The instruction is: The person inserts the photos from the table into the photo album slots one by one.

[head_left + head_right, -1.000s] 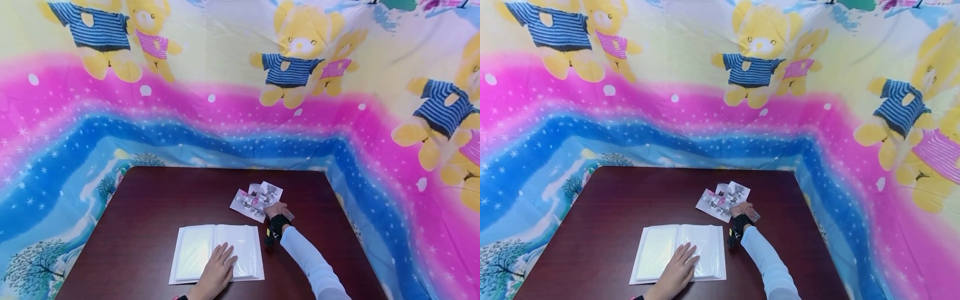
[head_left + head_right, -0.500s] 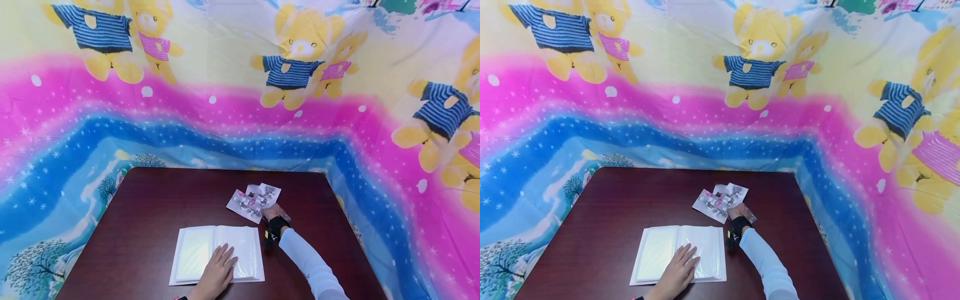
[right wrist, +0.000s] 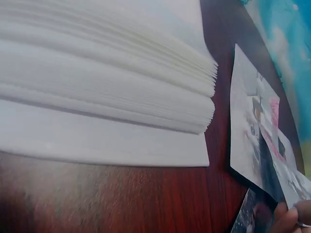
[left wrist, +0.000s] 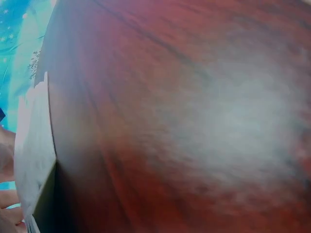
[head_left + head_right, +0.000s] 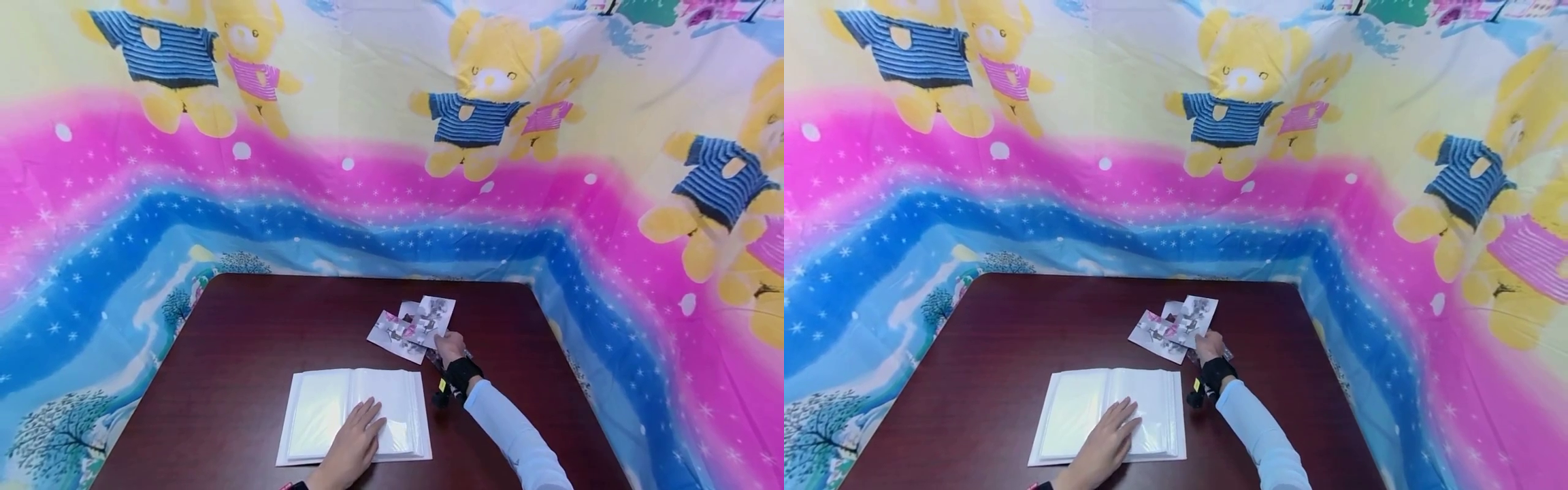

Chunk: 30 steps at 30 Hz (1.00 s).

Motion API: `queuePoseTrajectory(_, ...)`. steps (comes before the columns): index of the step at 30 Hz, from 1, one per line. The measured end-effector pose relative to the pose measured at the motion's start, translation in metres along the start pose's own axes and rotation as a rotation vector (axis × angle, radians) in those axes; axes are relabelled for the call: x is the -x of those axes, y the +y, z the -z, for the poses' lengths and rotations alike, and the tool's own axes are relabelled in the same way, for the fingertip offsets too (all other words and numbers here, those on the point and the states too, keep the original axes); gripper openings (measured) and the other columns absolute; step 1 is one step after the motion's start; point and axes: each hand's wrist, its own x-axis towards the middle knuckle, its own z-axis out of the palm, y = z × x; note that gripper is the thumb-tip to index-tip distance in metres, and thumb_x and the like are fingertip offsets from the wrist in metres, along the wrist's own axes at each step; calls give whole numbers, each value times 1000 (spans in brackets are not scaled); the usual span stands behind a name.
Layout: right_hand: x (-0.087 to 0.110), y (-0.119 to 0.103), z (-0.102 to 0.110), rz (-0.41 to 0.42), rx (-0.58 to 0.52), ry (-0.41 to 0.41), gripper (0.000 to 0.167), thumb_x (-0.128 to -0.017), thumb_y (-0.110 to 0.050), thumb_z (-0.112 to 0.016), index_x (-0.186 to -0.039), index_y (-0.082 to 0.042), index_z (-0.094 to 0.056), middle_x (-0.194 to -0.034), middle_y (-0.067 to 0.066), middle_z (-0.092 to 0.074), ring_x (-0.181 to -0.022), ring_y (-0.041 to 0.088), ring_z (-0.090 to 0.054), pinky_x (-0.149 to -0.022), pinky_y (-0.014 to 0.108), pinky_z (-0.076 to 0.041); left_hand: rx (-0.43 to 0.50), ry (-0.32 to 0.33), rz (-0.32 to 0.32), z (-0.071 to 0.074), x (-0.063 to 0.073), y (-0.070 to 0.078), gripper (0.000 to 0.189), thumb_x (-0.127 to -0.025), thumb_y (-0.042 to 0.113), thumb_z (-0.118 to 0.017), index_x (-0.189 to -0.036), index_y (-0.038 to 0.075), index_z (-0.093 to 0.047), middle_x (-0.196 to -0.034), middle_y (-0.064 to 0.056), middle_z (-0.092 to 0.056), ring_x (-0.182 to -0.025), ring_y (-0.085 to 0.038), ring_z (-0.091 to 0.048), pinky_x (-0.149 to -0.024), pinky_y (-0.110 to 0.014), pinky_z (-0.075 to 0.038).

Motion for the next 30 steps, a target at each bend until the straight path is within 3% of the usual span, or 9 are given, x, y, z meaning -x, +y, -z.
queuePoseTrajectory(3, 2, 2, 5, 15, -73, -6, 49, -97, -10, -61, -62, -15, -26, -56, 1, -28, -49, 18, -36, -52, 32, -28, 133, 22, 83, 2, -8, 0, 24, -86, -1, -66, -109, -1, -71, -123, -20, -63, -121, -37, -56, -101, -50, -45)
queuePoseTrajectory(5, 5, 2, 6, 25, -139, -19, 48, -97, -8, -61, -63, -13, -28, -63, 10, -42, -51, 20, -42, -55, 32, -33, 244, 52, 154, 4, -16, -2, 24, -89, -2, -64, -112, -2, -69, -121, -20, -65, -118, -36, -58, -98, -49, -47)
queuePoseTrajectory(7, 7, 2, 8, 26, -233, -51, 43, -97, -4, -61, -67, -9, -31, -94, 24, -61, -55, 20, -47, -58, 32, -38, 333, 74, 230, 5, -25, -6, 24, -93, 0, -62, -116, -3, -67, -120, -19, -66, -115, -35, -61, -95, -49, -49)
queuePoseTrajectory(9, 11, 2, 9, 19, -322, -90, 32, -96, -1, -60, -74, -3, -37, -135, 29, -50, -59, 17, -49, -61, 31, -43, 423, 101, 306, 4, -35, -12, 25, -95, 3, -60, -119, -4, -66, -118, -19, -67, -110, -35, -64, -92, -47, -51)
queuePoseTrajectory(11, 17, 2, 10, 5, -388, -138, 21, -96, 1, -60, -85, 3, -42, -150, 29, -35, -60, 15, -50, -62, 29, -47, 496, 127, 363, 4, -45, -19, 26, -98, 5, -59, -120, -5, -64, -115, -19, -68, -103, -33, -67, -87, -44, -54)
queuePoseTrajectory(14, 27, 2, 10, -2, -397, -189, 15, -95, -1, -63, -101, 7, -51, -120, 24, -56, -62, 14, -55, -61, 27, -50, 632, 179, 444, 1, -61, -28, 26, -99, 9, -60, -120, -6, -63, -108, -19, -70, -91, -31, -71, -79, -36, -57)
queuePoseTrajectory(17, 37, 4, 9, 27, -395, -254, 17, -93, -4, -66, -101, 7, -55, -85, 11, -55, -63, 14, -58, -60, 25, -52, 771, 204, 540, -1, -75, -32, 31, -100, 12, -59, -122, -10, -59, -105, -23, -69, -85, -33, -72, -73, -34, -58)
queuePoseTrajectory(24, 62, 10, 2, 88, -422, -399, 14, -90, -7, -70, -89, 2, -59, -74, 2, -56, -56, 11, -56, -58, 24, -51, 1042, 232, 797, 19, -101, -18, 45, -100, 8, -57, -133, -17, -40, -108, -36, -63, -89, -48, -67, -77, -53, -55)
queuePoseTrajectory(30, 76, 14, -3, 103, -400, -458, 17, -90, -8, -70, -83, -1, -56, -74, 1, -56, -58, 11, -57, -58, 23, -49, 988, 297, 863, 15, -101, -17, 38, -94, 0, -61, -129, -11, -52, -101, -28, -66, -88, -39, -68, -73, -38, -58)
